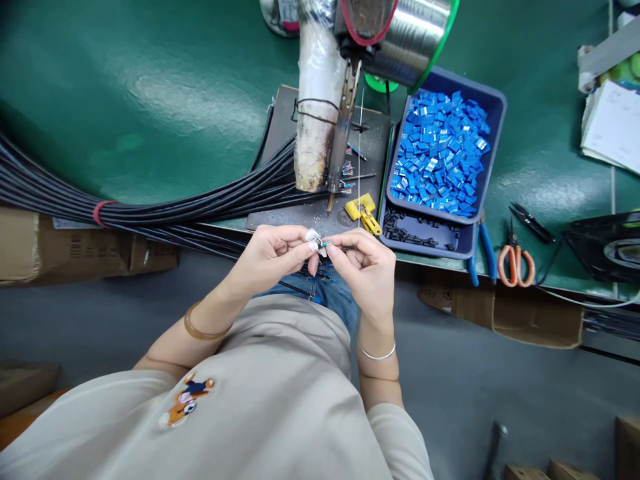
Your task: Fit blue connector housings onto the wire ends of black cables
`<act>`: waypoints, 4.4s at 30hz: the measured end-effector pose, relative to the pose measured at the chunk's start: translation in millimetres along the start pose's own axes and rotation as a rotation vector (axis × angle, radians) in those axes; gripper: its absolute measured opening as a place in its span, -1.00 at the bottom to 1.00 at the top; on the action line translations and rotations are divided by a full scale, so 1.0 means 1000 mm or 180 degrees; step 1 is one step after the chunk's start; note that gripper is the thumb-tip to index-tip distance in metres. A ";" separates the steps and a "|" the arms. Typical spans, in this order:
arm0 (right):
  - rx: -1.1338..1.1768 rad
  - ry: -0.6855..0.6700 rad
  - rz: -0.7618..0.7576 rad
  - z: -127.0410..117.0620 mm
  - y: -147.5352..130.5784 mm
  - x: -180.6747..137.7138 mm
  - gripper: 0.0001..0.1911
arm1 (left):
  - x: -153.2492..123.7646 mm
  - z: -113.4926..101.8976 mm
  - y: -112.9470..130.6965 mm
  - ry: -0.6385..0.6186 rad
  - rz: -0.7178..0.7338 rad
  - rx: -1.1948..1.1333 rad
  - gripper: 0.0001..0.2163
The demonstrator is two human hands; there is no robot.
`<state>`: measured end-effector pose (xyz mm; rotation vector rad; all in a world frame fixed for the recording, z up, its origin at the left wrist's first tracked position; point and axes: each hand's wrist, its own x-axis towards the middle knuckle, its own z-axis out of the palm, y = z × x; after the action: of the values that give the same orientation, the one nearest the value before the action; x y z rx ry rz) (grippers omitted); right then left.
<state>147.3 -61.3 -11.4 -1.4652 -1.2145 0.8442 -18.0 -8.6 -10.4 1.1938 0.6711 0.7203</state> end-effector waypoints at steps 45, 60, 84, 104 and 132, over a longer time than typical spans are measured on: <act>-0.1499 0.0114 -0.2046 -0.016 -0.004 -0.004 -0.73 | 0.000 0.011 0.003 0.0294 -0.0189 -0.0186 -0.90; -0.1342 0.0378 -0.1741 -0.022 -0.009 -0.006 -0.81 | -0.008 0.017 -0.002 0.0664 0.0934 0.1332 -0.92; -0.0531 0.0318 -0.0608 -0.004 -0.012 -0.012 -0.95 | -0.003 -0.018 -0.006 -0.0389 -0.0766 -0.0591 -0.70; -0.0348 -0.0113 -0.0609 -0.007 0.001 -0.008 -0.95 | -0.002 0.000 0.000 -0.0220 -0.0293 -0.0340 -0.73; -0.1335 0.0465 -0.1966 -0.015 0.000 -0.012 -0.75 | -0.004 0.010 -0.001 0.0212 -0.0075 0.0051 -0.86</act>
<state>158.5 -77.3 -9.1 -1.3152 -1.6690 0.0639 -12.3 -17.4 -8.6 1.1787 0.7463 0.7386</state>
